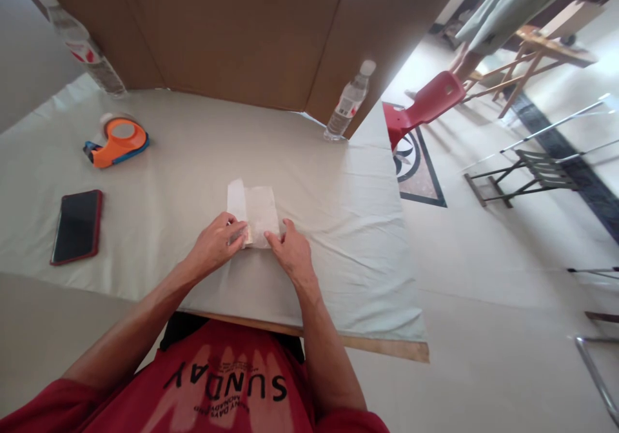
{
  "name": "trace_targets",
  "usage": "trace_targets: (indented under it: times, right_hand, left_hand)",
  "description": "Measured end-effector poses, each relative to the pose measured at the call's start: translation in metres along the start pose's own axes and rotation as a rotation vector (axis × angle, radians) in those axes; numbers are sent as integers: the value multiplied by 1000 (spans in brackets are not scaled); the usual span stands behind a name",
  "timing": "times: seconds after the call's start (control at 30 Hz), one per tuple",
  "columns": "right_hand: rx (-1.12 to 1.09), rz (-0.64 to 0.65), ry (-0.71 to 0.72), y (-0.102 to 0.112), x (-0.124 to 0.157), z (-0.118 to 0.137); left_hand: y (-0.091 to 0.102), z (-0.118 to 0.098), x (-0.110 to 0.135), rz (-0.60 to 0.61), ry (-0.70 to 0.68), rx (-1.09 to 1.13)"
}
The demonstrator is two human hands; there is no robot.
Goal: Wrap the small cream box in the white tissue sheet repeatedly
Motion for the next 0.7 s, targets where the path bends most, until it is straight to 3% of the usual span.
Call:
trace_targets:
  times: [0.1,0.27,0.57,0.7]
  right_hand:
    - [-172,-44,49,-9,-5,-1]
    - [-381,-59,-19,-23,-15,-3]
    - [-388,-189,130,-28,-8,17]
    - [-505,-148,125,-28,-6,29]
  left_hand:
    - [0,3,-1,-6,-21,25]
    - [1,7,-5,21,-45,42]
    - [13,-1,-7,86,-25,-57]
    - [16,-6,-9,133,25,-66]
Point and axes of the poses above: each hand's wrist, its own x-axis away from the middle knuckle, its own y-axis out of the back of the hand, z = x × y, the point moved 1 cm from there along -x, towards the middle knuckle, and after that the axes turned 6 degrees about -z, right-handed, at the moved point
